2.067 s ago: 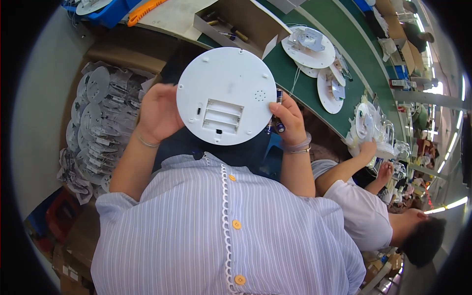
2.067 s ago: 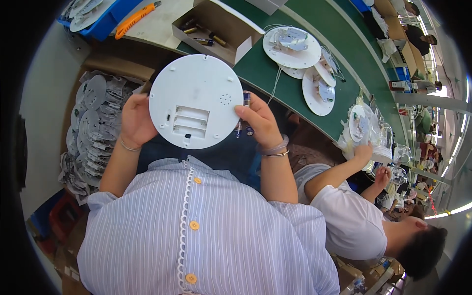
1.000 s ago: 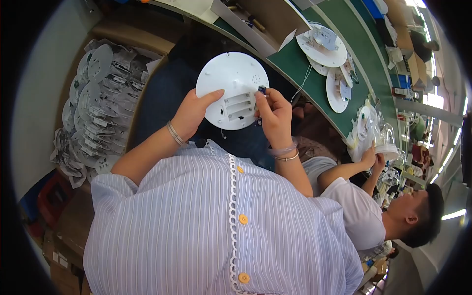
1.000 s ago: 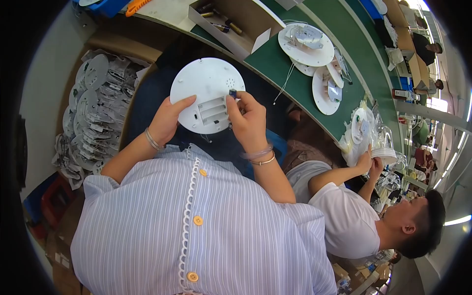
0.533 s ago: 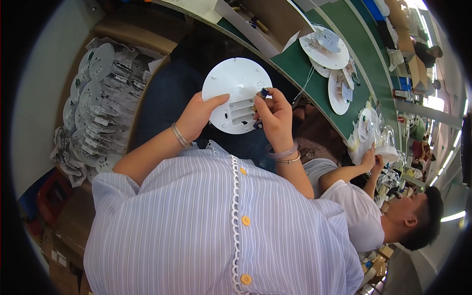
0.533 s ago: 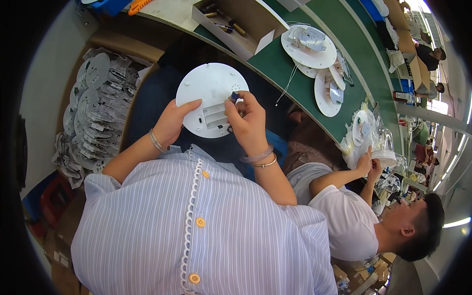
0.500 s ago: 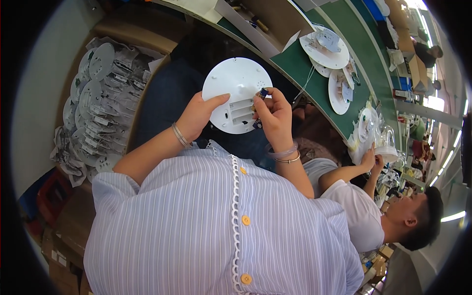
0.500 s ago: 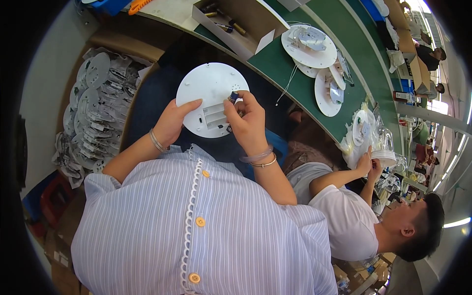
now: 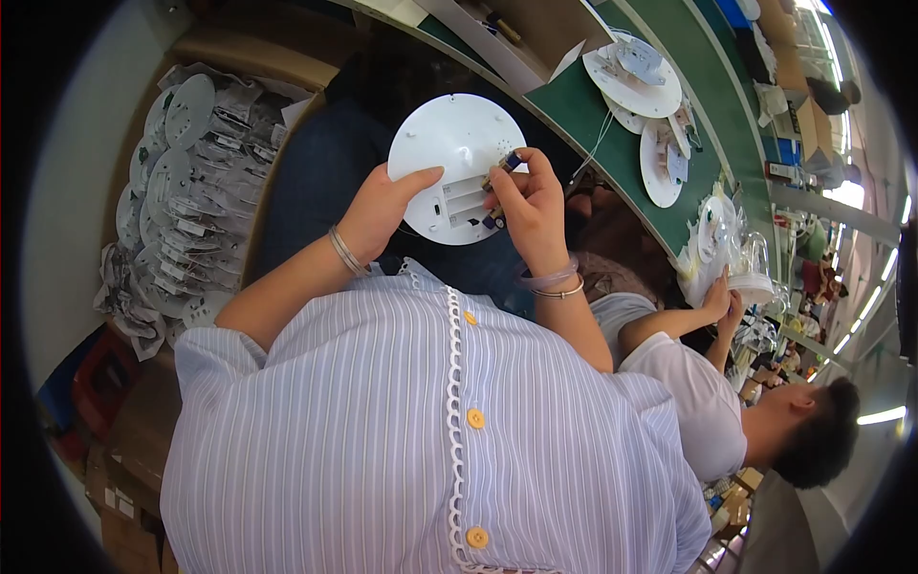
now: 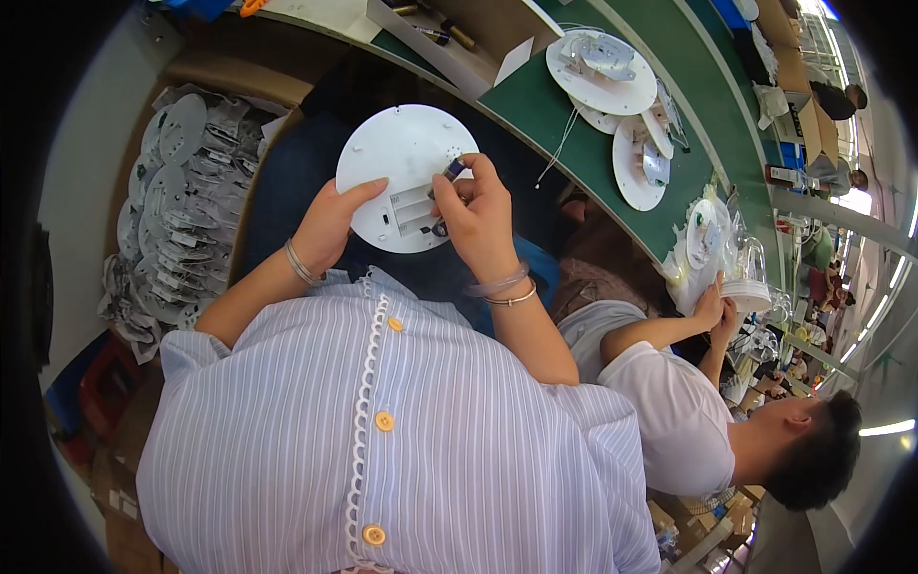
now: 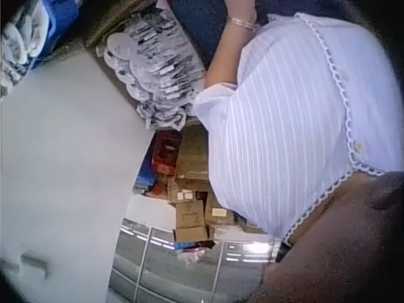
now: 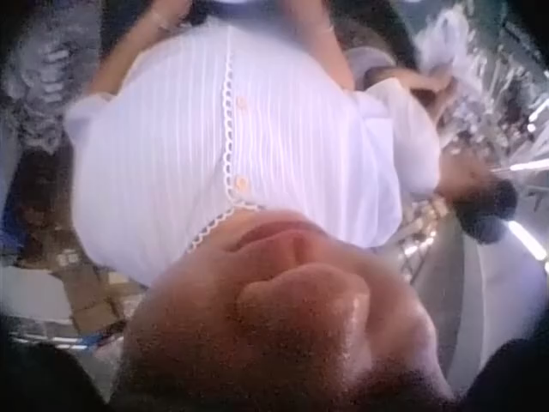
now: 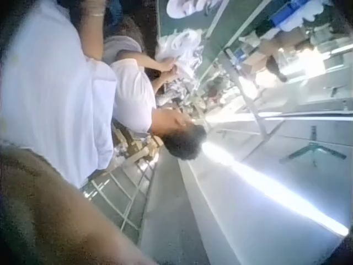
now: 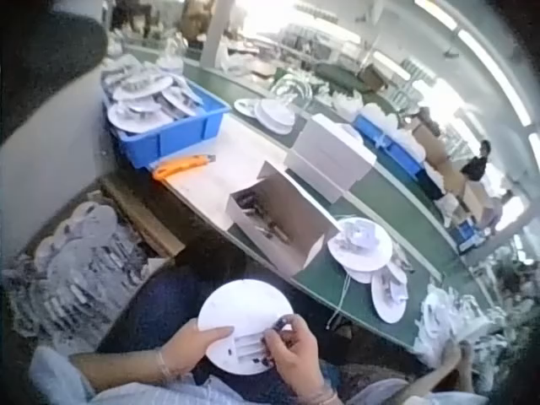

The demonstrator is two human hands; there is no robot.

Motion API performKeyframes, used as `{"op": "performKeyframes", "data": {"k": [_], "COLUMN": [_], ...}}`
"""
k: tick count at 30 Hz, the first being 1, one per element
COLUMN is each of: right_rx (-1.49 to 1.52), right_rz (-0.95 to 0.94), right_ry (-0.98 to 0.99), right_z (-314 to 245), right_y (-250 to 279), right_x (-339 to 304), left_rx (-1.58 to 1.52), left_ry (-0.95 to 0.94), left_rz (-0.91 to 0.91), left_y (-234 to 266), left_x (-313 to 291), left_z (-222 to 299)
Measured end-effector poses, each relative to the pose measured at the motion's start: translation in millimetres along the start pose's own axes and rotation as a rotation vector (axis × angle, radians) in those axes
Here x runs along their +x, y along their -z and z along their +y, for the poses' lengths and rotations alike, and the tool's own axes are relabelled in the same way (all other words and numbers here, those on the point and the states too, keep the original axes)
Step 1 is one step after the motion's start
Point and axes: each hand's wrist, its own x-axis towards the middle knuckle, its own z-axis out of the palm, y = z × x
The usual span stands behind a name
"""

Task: Inserting batteries into LED light base plates and organizing them on a factory assembly line.

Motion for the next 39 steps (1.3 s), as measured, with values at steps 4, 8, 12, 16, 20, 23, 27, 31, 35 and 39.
{"op": "performKeyframes", "data": {"k": [4, 8, 12, 16, 20, 23, 27, 31, 35, 39], "right_rx": [-0.005, 0.034, -0.082, -0.48, -0.494, -0.622, 0.124, 1.343, 1.756, 1.731], "right_rz": [-0.031, -0.058, -0.02, 0.085, 0.054, -0.03, -0.077, -0.491, -0.511, -0.559], "right_ry": [-0.021, -0.048, -0.003, 0.063, 0.067, 0.102, -0.142, -0.502, -0.532, -0.495], "right_z": [-2.4, -1.5, -0.1, -4.8, -10.9, -12.4, -16.0, 0.8, -1.7, 4.4], "right_y": [2.6, 4.3, 3.1, 6.7, 5.9, 4.5, 19.2, 54.8, 46.8, 46.8], "right_x": [0.1, 0.6, -1.4, -5.7, -4.5, -3.5, 4.0, 13.1, 7.1, 4.5], "left_rx": [-0.024, -0.047, -0.083, -0.168, -0.115, -0.137, -0.165, -0.338, -0.582, -0.474], "left_ry": [-0.004, 0.017, 0.051, 0.064, 0.046, 0.083, 0.105, 0.106, 0.109, 0.013], "left_rz": [0.0, 0.006, 0.007, 0.006, -0.005, -0.011, 0.012, -0.008, -0.184, -0.142], "left_y": [1.5, 1.0, 0.6, 4.7, 5.5, 5.2, 12.1, 13.2, 21.2, 19.5], "left_x": [1.6, 1.4, -1.0, 0.0, 1.3, 0.6, 3.7, 6.1, 6.3, 4.3], "left_z": [-1.6, -1.4, 0.7, 1.7, 0.6, 0.6, 3.1, 1.3, -2.1, 4.4]}}
